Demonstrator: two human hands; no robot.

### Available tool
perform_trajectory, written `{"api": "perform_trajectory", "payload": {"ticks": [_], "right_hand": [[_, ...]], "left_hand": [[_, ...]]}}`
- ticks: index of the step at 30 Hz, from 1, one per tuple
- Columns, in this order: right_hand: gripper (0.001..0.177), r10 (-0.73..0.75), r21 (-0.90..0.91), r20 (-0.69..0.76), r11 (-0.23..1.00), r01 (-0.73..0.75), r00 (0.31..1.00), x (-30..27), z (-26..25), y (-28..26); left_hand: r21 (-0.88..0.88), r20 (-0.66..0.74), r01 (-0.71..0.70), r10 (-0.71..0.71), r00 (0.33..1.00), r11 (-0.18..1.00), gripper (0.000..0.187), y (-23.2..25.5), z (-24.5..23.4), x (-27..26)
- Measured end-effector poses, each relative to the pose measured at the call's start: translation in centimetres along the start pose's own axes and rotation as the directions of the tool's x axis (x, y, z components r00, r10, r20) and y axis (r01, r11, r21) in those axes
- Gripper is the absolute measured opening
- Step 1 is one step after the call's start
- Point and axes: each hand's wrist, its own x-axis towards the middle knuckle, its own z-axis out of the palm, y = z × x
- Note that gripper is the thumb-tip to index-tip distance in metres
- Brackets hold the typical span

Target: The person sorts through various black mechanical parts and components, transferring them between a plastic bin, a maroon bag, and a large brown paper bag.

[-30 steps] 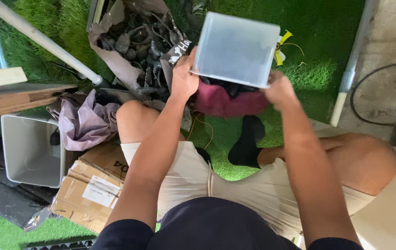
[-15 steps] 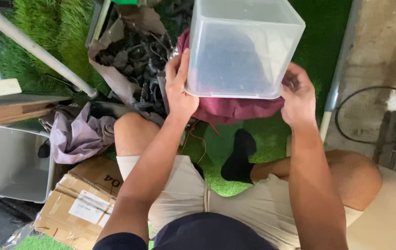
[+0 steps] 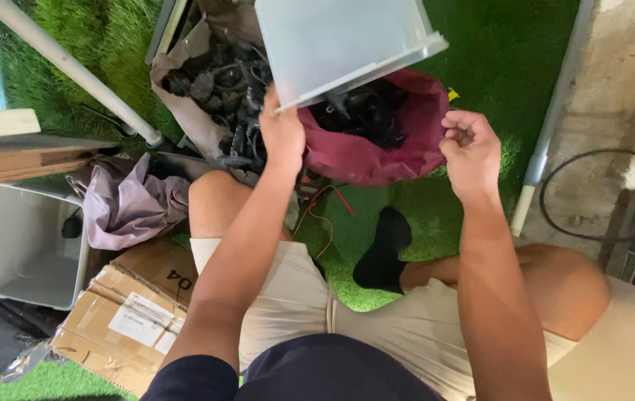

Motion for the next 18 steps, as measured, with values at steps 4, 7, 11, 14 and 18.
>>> {"api": "perform_trajectory", "payload": {"ticks": [4,7,11,14,18], "right_hand": [[0.043,0.128,-0.408,0.115,0.91,-0.07,0.985,-0.4,-0.5,-0.8],[0.053,0.305,-0.411,0.105,0.88,-0.238,0.947,-0.5,-0.2,-0.4],[0.079,0.083,-0.613,-0.09,0.781,-0.121,0.992,-0.1,0.1,0.7],[0.088,0.166,-0.575,-0.113,0.793,-0.2,0.98,0.1,0.6,1.3],[0.076,0.037,-0.588,-0.007,0.808,-0.034,0.999,0.9,1.2,2.2]], "left_hand": [[-0.031,0.078,-0.359,0.36,0.93,0.933,0.035,4.1,-0.8,2.7],[-0.387,0.215,-0.114,0.21,0.954,0.915,0.035,7.1,0.7,4.0],[-0.456,0.336,0.087,0.081,0.938,0.886,0.03,8.4,5.9,6.7],[-0.082,0.411,-0.063,0.091,0.907,0.995,0.032,6.2,14.2,10.0],[0.101,0.473,0.313,-0.322,0.82,0.945,0.034,0.4,22.3,13.5]]}}
